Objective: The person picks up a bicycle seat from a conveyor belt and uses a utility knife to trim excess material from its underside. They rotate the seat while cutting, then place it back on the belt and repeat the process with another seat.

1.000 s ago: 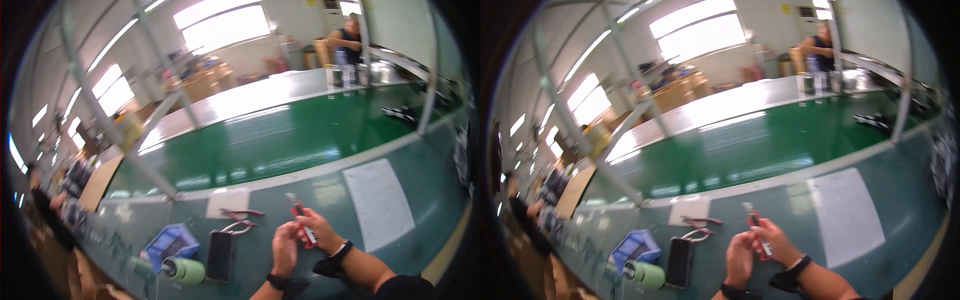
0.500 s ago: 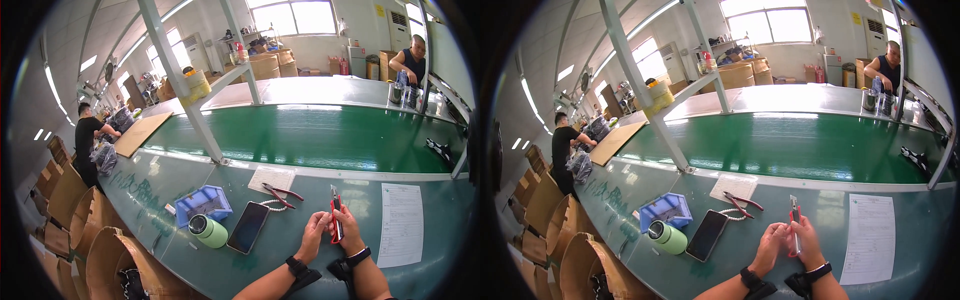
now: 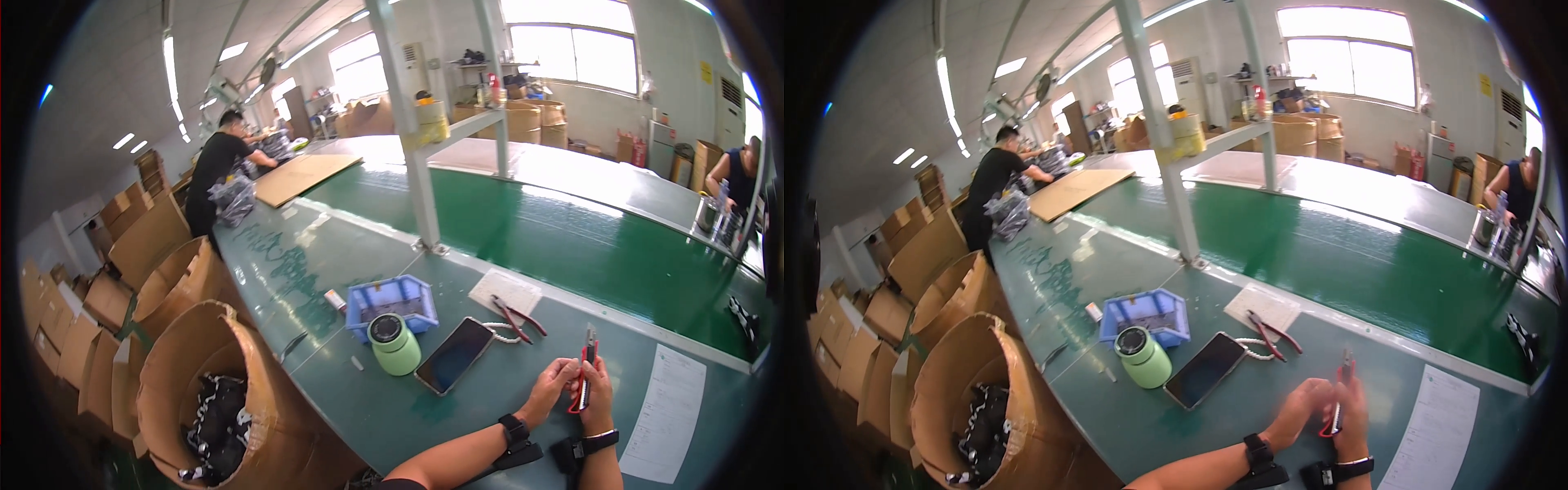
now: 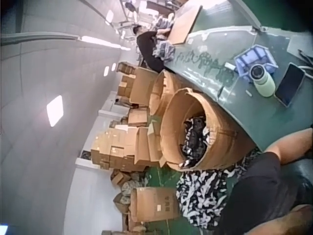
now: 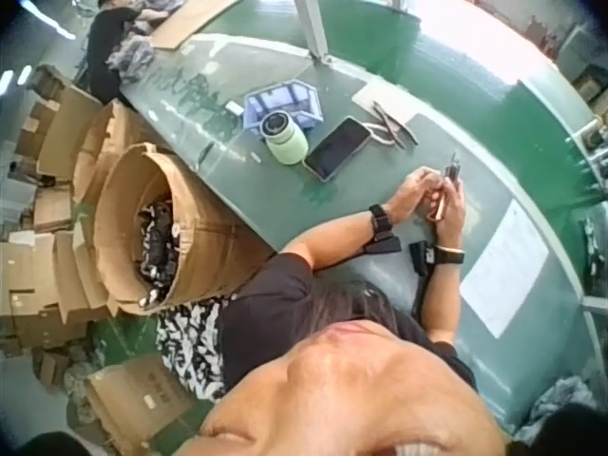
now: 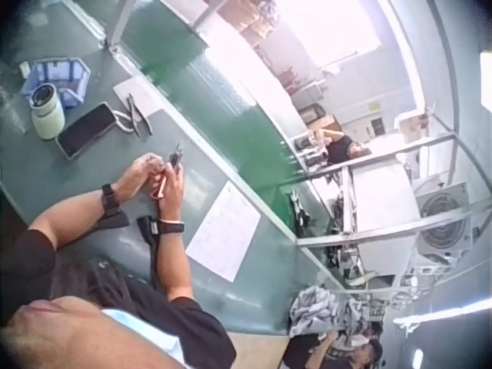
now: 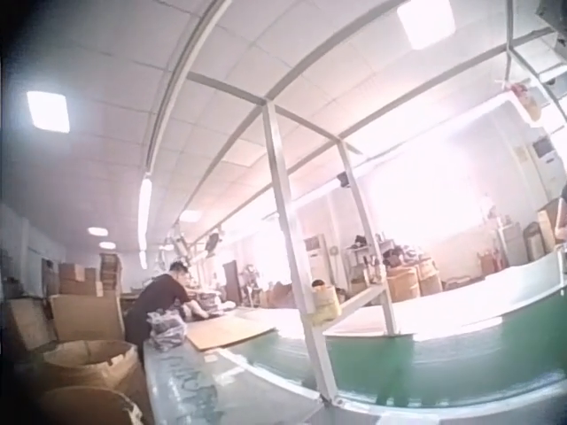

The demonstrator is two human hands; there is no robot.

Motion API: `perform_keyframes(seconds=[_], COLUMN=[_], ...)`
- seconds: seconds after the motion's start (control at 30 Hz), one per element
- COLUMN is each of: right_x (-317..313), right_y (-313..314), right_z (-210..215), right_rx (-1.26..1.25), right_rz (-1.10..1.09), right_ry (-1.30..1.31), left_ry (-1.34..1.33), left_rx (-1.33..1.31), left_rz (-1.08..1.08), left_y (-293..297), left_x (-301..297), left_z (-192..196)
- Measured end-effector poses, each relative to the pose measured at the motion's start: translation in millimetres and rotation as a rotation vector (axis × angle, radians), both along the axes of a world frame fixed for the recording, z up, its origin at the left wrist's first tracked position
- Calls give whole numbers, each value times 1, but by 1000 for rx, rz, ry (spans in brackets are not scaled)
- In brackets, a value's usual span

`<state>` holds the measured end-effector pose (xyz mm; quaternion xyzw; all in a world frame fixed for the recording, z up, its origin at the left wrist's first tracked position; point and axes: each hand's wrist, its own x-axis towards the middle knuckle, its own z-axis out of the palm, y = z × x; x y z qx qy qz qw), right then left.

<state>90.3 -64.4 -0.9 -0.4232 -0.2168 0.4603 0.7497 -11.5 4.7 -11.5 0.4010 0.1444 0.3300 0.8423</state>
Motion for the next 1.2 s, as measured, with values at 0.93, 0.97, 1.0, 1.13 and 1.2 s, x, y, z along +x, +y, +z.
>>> perform_keyframes(seconds=[0.93, 0.97, 1.0, 1.13, 1.2], right_x=[-4, -3, -4, -4, -3], right_y=[2, 3, 1, 0, 1], right_z=[5, 5, 6, 9, 9], right_rx=[-23, -20, -20, -25, -17], right_rz=[-46, -43, -41, -58, -50], right_ry=[2, 7, 13, 10, -7], left_ry=[49, 50, 50, 38, 36], left_rx=[-1, 0, -9, -10, -20], left_rz=[-31, -38, -39, -39, -41], left_y=[0, 0, -1, -3, -2], left_x=[-1, -1, -1, -5, -5], left_z=[-2, -3, 0, 10, 12])
